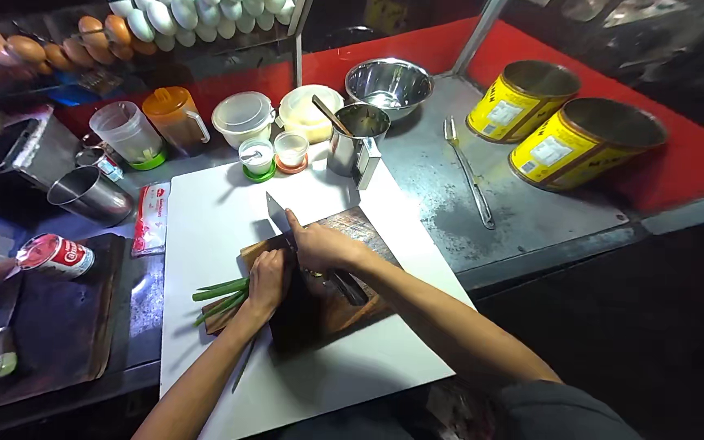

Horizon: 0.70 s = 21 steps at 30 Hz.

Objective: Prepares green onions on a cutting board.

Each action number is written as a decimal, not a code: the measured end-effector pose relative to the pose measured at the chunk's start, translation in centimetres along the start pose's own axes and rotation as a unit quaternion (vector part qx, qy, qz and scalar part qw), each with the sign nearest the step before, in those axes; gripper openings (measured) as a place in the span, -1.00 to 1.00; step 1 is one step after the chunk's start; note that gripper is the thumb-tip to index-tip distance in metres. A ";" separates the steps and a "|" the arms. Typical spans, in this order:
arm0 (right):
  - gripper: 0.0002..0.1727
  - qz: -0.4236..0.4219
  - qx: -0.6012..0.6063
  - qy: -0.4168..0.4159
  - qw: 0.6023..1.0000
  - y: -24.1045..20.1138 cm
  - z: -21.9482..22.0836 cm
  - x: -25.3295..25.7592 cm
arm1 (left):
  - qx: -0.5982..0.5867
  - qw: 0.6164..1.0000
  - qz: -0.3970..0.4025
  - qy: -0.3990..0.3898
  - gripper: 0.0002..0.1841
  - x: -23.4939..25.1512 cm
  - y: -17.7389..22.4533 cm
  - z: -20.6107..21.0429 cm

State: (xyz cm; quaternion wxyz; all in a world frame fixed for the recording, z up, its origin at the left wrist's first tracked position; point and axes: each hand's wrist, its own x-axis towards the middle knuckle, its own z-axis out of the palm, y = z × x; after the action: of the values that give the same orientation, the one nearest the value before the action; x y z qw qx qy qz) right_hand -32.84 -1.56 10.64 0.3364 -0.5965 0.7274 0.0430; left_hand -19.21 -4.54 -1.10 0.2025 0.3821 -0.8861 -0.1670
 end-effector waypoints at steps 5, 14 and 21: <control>0.04 0.027 0.025 0.060 0.998 -0.2 2.4 0.4 | 0.041 0.995 0.025 0.090 -0.83 -0.6 -0.1 1.3; -0.02 0.025 -0.004 -0.021 0.999 1.0 -1.5 -2.6 | -0.051 0.980 0.191 0.007 -0.75 -0.9 -3.3 0.4; 0.03 0.003 -0.016 0.016 1.000 0.9 -0.1 -0.3 | -0.026 0.990 0.139 0.028 -0.85 0.8 -1.5 0.2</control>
State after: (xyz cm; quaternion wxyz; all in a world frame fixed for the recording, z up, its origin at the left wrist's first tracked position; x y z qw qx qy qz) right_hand -33.64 -1.06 10.56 0.3151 -0.6005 0.7334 0.0462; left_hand -18.85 -6.12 -1.74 0.2581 0.2545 -0.9200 -0.1491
